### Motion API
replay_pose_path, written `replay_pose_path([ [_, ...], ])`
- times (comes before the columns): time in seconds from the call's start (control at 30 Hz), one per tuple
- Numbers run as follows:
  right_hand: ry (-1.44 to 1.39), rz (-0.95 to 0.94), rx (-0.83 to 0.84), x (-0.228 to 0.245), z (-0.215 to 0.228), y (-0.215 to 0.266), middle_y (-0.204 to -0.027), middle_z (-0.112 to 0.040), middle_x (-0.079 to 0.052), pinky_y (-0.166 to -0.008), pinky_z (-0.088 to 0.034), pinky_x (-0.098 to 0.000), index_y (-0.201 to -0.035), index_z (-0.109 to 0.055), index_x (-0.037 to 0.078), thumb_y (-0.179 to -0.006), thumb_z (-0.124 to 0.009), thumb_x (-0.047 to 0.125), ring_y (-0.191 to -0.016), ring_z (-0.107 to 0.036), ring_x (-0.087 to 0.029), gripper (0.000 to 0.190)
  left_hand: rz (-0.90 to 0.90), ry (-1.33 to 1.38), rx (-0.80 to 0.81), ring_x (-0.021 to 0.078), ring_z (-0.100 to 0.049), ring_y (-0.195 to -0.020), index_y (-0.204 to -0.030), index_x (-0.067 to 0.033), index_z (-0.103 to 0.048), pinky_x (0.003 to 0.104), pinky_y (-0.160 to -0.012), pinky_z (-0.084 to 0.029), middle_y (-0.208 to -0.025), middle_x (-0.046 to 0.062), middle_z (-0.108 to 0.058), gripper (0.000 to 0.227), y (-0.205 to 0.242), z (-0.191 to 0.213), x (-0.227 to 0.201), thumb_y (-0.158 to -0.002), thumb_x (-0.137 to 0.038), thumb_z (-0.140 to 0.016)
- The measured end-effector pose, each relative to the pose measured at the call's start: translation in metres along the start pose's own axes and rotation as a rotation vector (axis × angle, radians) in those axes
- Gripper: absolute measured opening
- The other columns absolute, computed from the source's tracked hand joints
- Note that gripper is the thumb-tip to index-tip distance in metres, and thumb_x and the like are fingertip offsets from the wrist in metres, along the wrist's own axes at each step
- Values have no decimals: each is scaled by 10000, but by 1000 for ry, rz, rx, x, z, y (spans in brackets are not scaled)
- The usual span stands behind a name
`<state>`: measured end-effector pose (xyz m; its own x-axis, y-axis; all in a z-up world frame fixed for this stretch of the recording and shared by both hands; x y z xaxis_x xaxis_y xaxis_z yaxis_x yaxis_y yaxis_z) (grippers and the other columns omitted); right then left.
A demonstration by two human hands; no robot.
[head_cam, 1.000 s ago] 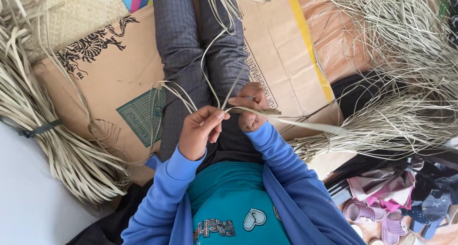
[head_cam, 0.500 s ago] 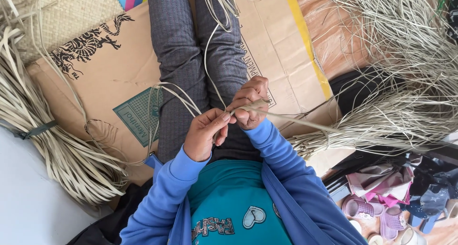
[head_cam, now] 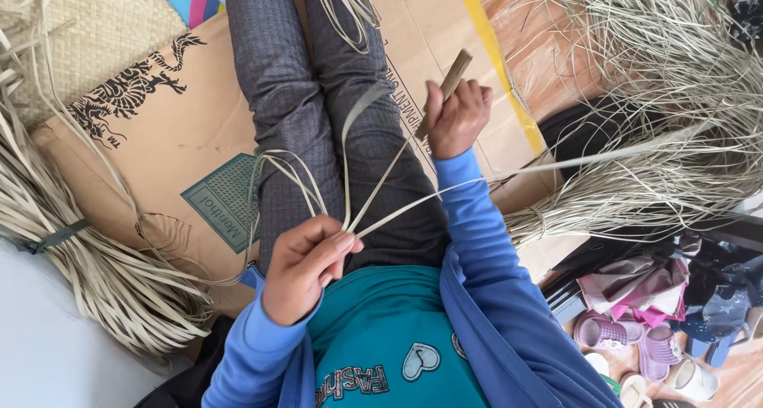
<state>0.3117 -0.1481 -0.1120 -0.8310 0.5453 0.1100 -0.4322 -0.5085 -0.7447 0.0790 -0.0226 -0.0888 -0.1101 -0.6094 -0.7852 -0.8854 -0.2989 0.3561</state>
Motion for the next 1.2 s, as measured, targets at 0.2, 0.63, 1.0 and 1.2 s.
replay_pose_path([
  [0.2,521,-465,309,-157,-67,106,-628,-602,23,-658,-469,-323,-688,-756,135,-1011,-676,386,-554,-540,-134,417,-81,-17,15,73,-463,-480,-887,109,-690,199,-450,-362,-696,124,-673,148,55,24,-58,-931,23,-577],
  [0.63,-1271,-1073,125,-37,4,51,-638,-643,-271,-397,-518,-283,-978,-665,-19,-1004,-558,249,-423,-664,-307,290,-597,-807,-208,206,-663,-523,-884,-63,-728,274,-531,-570,-583,51,-655,154,-12,-18,-69,-1013,-113,-659],
  [1.0,-1746,-1385,309,113,-10,65,-459,-459,-61,-336,-411,-220,-951,-712,-169,-874,-732,-27,-355,-427,-87,163,-650,-981,-174,239,-652,-513,-827,-126,-675,288,-482,-533,-575,39,-603,198,-20,-32,-58,-1015,-188,-675],
  [1.2,-1778,-1525,111,70,-48,93,-465,-271,18,-331,-354,-224,-1021,-679,-113,-1013,-639,160,-342,-317,-95,276,-475,-1023,-21,239,-672,-524,-801,-156,-691,344,-466,-549,-552,14,-638,233,-24,-14,-55,-1000,-278,-679],
])
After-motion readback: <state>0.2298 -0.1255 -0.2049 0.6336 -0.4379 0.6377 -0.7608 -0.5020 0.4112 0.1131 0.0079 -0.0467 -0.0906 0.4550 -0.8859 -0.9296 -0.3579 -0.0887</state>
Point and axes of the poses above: each hand's wrist, its own y-axis away from the middle knuckle, its own z-axis out of the back of the hand, x = y × z, the point moved 10 cm from there along -y, towards the middle knuckle
